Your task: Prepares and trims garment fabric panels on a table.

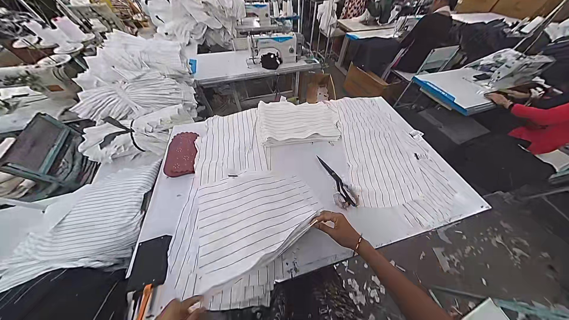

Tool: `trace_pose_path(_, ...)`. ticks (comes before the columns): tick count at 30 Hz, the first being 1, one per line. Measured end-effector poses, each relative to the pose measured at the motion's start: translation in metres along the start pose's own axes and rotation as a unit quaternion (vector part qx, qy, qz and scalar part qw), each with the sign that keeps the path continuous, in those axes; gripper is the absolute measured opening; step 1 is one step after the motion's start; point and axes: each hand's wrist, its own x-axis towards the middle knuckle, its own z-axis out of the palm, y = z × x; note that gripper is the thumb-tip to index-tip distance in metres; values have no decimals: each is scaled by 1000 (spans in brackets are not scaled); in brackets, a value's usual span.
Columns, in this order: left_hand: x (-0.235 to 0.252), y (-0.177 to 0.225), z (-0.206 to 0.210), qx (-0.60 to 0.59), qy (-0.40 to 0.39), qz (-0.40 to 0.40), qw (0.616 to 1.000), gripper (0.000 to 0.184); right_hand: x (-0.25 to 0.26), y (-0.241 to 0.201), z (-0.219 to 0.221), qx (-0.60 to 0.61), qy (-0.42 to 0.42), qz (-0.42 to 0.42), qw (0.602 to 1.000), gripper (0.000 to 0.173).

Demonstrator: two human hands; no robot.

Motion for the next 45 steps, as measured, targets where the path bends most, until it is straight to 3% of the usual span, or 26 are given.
trace_pose_path(2,16,22,25,-27,-10,52,998,30,-16,18,12,-30,-14,21,999,22)
trace_pose_path(4,35,63,61,-57,63,168,982,22,-22,20,15,-43,-21,20,999,26)
trace_pose_path(8,72,155,124,-69,36,332,940,37,-22,15,20,-14,20,-7,1000,26)
trace_pose_path(9,79,170,138,-75,48,360,929,34,-23,14,20,-12,34,-14,999,25)
trace_pose_path(11,88,185,159,-107,97,398,906,19,-22,15,14,-28,58,-23,998,23)
trace_pose_path(15,91,188,177,-131,143,454,870,14,0,38,-37,-199,108,18,974,28)
trace_pose_path(19,95,180,203,-132,108,476,863,12,33,22,-68,-299,68,285,908,44)
trace_pose_path(23,99,172,218,-165,83,468,864,13,38,-3,-69,-349,6,414,841,46)
trace_pose_path(24,98,171,219,-173,80,462,866,13,31,-6,-73,-337,-13,427,839,45)
trace_pose_path(26,97,171,221,-183,85,452,869,14,5,-8,-82,-241,-22,423,874,39)
trace_pose_path(29,97,175,226,-196,103,438,871,13,-65,-18,-69,28,-18,380,924,26)
trace_pose_path(31,96,177,227,-199,106,428,875,15,-115,-37,-42,156,-2,382,911,16)
trace_pose_path(33,95,177,225,-200,99,426,877,15,-159,-56,-14,211,34,421,882,19)
trace_pose_path(37,96,177,224,-200,88,435,873,14,-199,-62,21,237,75,458,854,20)
trace_pose_path(41,95,176,223,-196,94,446,868,14,-169,-55,23,188,25,462,866,18)
trace_pose_path(45,96,175,224,-202,103,451,863,14,-149,-47,19,120,-43,476,870,31)
